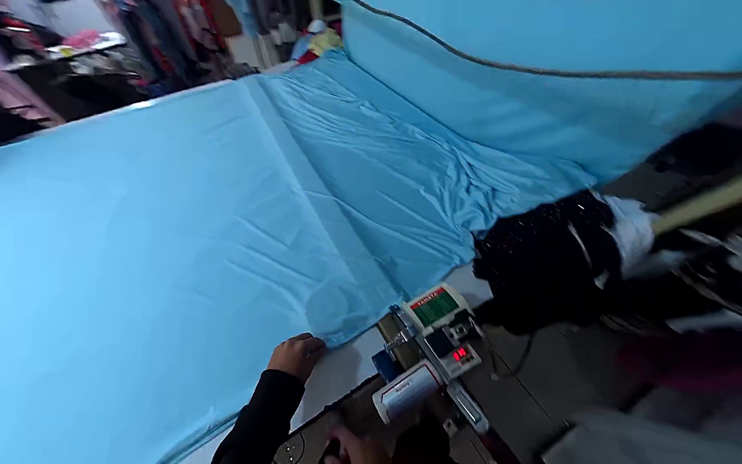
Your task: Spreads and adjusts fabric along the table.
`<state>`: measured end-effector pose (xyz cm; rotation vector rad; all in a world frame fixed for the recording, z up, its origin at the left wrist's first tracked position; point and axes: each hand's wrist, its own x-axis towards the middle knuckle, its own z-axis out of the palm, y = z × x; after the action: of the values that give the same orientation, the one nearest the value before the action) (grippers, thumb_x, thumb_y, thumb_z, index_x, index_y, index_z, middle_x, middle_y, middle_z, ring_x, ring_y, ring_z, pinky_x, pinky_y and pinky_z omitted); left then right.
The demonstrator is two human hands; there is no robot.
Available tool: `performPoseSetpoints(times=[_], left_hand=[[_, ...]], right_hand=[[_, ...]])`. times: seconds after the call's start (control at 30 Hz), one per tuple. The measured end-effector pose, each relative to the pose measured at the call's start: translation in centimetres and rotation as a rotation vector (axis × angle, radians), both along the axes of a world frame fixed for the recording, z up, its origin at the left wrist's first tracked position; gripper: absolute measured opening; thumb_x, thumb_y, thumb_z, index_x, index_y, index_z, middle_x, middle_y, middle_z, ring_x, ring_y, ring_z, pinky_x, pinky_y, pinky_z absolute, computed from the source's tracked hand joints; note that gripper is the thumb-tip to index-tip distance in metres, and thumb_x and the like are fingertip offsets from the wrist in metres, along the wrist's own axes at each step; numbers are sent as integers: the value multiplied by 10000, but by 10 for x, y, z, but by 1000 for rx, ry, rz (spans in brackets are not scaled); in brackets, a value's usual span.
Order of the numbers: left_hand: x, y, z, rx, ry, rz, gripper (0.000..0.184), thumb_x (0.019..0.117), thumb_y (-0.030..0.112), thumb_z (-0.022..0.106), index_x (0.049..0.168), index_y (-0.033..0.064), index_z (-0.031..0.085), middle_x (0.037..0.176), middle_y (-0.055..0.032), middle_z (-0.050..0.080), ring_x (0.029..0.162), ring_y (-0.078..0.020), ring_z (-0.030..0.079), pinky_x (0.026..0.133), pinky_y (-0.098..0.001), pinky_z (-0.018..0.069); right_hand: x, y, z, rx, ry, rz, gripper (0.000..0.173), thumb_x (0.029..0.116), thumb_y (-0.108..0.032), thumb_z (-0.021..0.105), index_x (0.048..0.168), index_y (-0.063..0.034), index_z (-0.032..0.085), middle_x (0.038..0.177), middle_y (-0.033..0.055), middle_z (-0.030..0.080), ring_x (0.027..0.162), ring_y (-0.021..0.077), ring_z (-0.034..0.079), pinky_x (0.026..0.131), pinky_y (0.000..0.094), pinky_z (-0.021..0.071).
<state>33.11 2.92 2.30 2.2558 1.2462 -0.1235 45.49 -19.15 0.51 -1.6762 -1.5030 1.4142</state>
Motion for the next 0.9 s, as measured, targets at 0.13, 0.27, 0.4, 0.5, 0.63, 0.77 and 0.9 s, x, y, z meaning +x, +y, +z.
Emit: performPoseSetpoints(times=[0.13, 0.27, 0.4, 0.5, 0.63, 0.77, 0.9], left_hand=[[-3, 13, -5, -44, -112, -97, 258, 1012, 304, 635, 1114, 118, 782, 1074, -82, 759, 968, -230, 734, 924, -457, 587], [-5, 21, -1, -57, -207, -136, 235, 992, 303, 673, 1061, 108, 784, 1014, -69, 760, 911, -191, 736, 877, -409, 605], [-7, 27, -3, -39, -269, -151, 230, 976, 300, 692, 1042, 98, 780, 976, -57, 759, 852, -167, 735, 827, -387, 619], [-11, 27, -7, -14, -320, -158, 213, 965, 292, 693, 1019, 105, 782, 943, -41, 759, 815, -147, 732, 792, -364, 624], [-12, 27, -7, 22, -376, -147, 198, 958, 273, 704, 1006, 99, 785, 937, -47, 760, 807, -148, 736, 779, -356, 629], [-10, 29, -2, 26, -378, -151, 195, 957, 273, 706, 997, 101, 788, 944, -43, 761, 803, -143, 734, 774, -345, 626], [-10, 31, 0, 54, -397, -147, 184, 946, 264, 714, 982, 100, 788, 923, -39, 758, 782, -136, 732, 746, -337, 629]], right_hand=[[-23, 46, -25, 114, -201, -321, 434, 1033, -261, 522, 1443, -124, 561, 775, 83, 691, 665, 256, 679, 657, 492, 581], [-28, 83, -36, 173, -362, -417, 472, 1046, -267, 444, 1499, -154, 518, 800, 85, 714, 699, 274, 703, 674, 500, 587], [-26, 101, -28, 131, -562, -331, 494, 1039, -253, 430, 1520, -176, 506, 916, 105, 741, 805, 300, 733, 717, 502, 591], [-27, 112, -20, 97, -606, -224, 478, 1034, -223, 435, 1499, -136, 509, 1036, 141, 726, 935, 331, 721, 783, 513, 584], [-25, 128, -16, 61, -637, -205, 405, 1053, -257, 400, 1369, -93, 594, 984, 161, 726, 932, 353, 718, 789, 531, 562], [-18, 152, 3, -73, -650, -205, 354, 1042, -259, 443, 1056, -10, 694, 1017, 194, 723, 1000, 365, 703, 835, 552, 532], [-14, 167, 16, -157, -668, -181, 353, 1026, -256, 486, 1020, 15, 712, 1098, 200, 711, 1067, 357, 679, 891, 542, 515]])
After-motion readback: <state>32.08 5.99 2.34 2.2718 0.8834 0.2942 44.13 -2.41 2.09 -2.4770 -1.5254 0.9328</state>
